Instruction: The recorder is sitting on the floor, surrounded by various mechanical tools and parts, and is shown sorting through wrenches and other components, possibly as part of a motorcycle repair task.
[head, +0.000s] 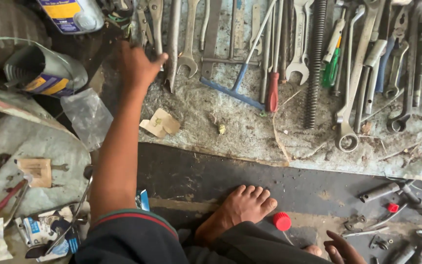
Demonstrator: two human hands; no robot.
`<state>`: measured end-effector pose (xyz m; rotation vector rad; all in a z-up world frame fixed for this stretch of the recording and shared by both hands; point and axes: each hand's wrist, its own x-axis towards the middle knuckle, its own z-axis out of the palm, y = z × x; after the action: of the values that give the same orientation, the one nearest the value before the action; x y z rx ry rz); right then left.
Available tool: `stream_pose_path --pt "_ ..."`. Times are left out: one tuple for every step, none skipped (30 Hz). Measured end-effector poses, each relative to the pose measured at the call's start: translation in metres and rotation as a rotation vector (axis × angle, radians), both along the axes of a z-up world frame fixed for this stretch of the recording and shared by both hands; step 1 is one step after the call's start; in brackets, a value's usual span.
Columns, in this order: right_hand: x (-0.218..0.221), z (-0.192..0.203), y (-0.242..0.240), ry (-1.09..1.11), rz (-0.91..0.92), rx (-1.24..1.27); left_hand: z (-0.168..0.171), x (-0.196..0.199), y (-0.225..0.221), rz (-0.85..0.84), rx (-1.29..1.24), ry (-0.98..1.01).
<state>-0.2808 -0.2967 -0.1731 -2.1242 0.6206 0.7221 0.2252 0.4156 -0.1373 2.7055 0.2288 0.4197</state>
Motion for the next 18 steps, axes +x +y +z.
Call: stream_pose_path --pt "0.0 0.001 -0.003 0.043 0.013 0.026 0.0 0.0 -0.004 0.007 -0.01 0.051" --pt "0.004 0.0 -0.007 0.085 0.035 0.056 0.001 -0.002 -0.005 0.024 -0.016 0.1" --pt "0.002 -0.004 -0.011 0.086 0.047 0.056 -0.014 0.001 -0.001 0.035 -0.016 0.101" --pt "0.0 -0.013 -0.009 0.036 0.046 -0.002 -0.027 0.011 0.004 0.028 -0.049 0.098" --pt "0.0 -0.023 -0.008 -0.014 0.044 -0.061 -0.04 0.021 0.008 0.022 -0.081 0.095" --pt "0.005 -0.012 0.001 -0.012 0.037 -0.065 -0.046 0.024 0.01 0.015 -0.084 0.097" --pt "0.01 -0.001 0.009 0.028 0.046 -0.036 -0.052 0.027 0.012 -0.032 -0.023 -0.028" --pt "0.014 0.01 0.016 0.069 0.052 -0.01 -0.059 0.031 0.011 -0.082 0.034 -0.153" --pt "0.024 0.035 0.036 0.07 0.043 -0.016 -0.056 0.033 0.008 -0.09 0.028 -0.153" --pt "0.034 0.06 0.055 0.002 0.054 -0.086 -0.053 0.03 0.008 -0.071 -0.038 -0.047" --pt "0.044 0.085 0.074 -0.066 0.065 -0.158 -0.049 0.027 0.007 -0.052 -0.103 0.06" --pt "0.048 0.084 0.076 -0.071 0.067 -0.154 -0.053 0.028 0.01 -0.05 -0.099 0.054" --pt "0.052 0.084 0.077 -0.054 0.084 -0.121 -0.055 0.029 0.013 -0.041 -0.098 0.041" --pt "0.052 0.085 0.079 -0.034 0.091 -0.091 -0.06 0.033 0.011 -0.043 -0.1 0.03" --pt "0.065 0.103 0.093 -0.037 0.081 -0.092 -0.059 0.032 0.014 -0.052 -0.101 0.027" --pt "0.072 0.123 0.108 -0.029 0.004 -0.124 -0.06 0.031 0.014 -0.059 -0.024 -0.012" --pt "0.08 0.143 0.12 -0.02 -0.073 -0.155 -0.061 0.029 0.011 -0.066 0.051 -0.053" --pt "0.083 0.143 0.119 -0.017 -0.113 -0.152 -0.055 0.021 0.016 -0.106 0.053 -0.054"
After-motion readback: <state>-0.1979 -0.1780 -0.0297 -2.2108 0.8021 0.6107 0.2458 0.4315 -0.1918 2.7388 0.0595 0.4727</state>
